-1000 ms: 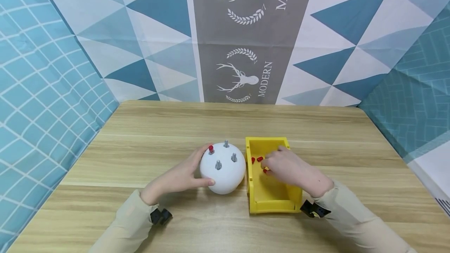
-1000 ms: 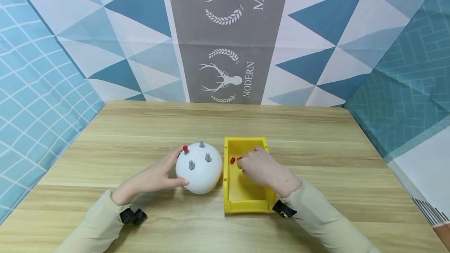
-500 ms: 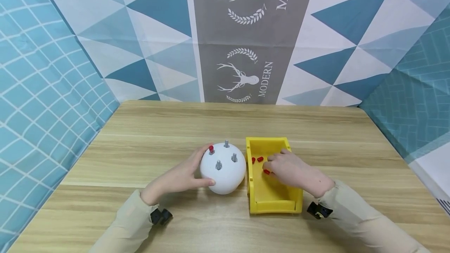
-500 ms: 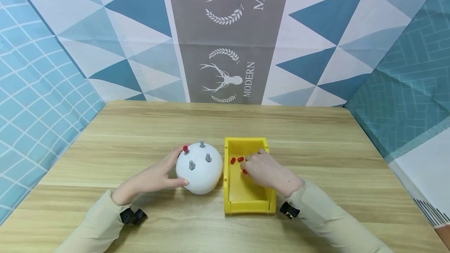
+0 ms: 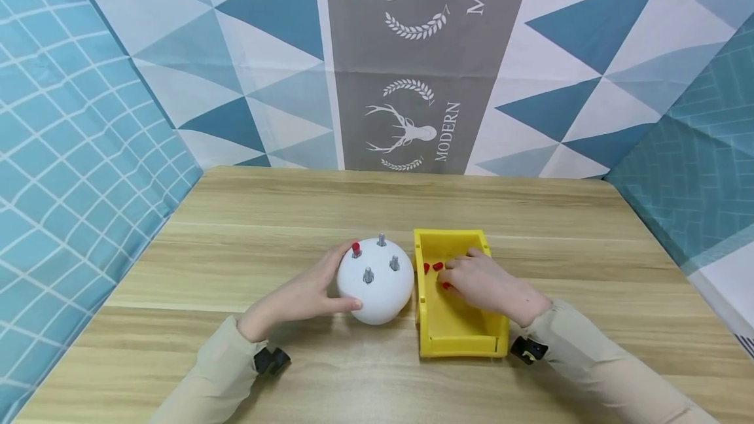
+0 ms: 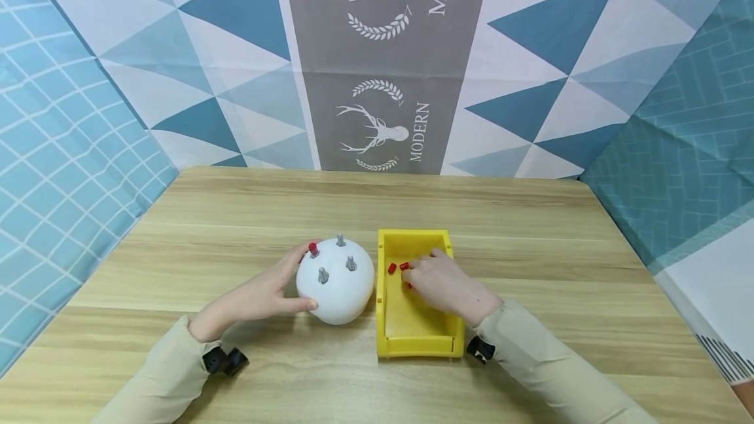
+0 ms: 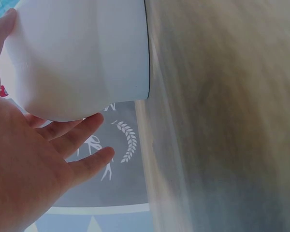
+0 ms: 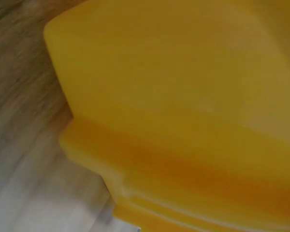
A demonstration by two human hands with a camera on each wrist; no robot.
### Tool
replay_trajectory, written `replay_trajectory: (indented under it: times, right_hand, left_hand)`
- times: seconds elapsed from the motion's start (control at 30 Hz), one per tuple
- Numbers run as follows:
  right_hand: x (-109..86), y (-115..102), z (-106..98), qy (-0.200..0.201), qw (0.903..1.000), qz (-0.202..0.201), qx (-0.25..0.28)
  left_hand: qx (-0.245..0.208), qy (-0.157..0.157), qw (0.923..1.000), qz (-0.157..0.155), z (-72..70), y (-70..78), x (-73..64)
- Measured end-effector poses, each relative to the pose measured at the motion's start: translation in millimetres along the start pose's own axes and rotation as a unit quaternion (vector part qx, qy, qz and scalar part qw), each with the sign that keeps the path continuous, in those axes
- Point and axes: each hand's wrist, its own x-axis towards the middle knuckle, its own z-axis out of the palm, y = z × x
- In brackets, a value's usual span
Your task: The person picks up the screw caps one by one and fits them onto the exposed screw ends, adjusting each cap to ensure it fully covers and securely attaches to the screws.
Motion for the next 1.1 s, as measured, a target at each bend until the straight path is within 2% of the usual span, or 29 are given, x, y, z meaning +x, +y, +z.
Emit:
replay_trajectory:
  times: [0.73,1.1]
  right_hand:
    - [1.8,-2.3,2.7,0.010,0.9991,0.002,-0.042]
    - [1.7,-3.7,3.0,0.011,0.9993,0.014,-0.032]
  left_hand:
    - [-0.001,0.001,1.0000,-0.001,0.2,0.0,-0.1]
    - [0.002,0.002,1.0000,0.002,0.5,-0.1,0.2]
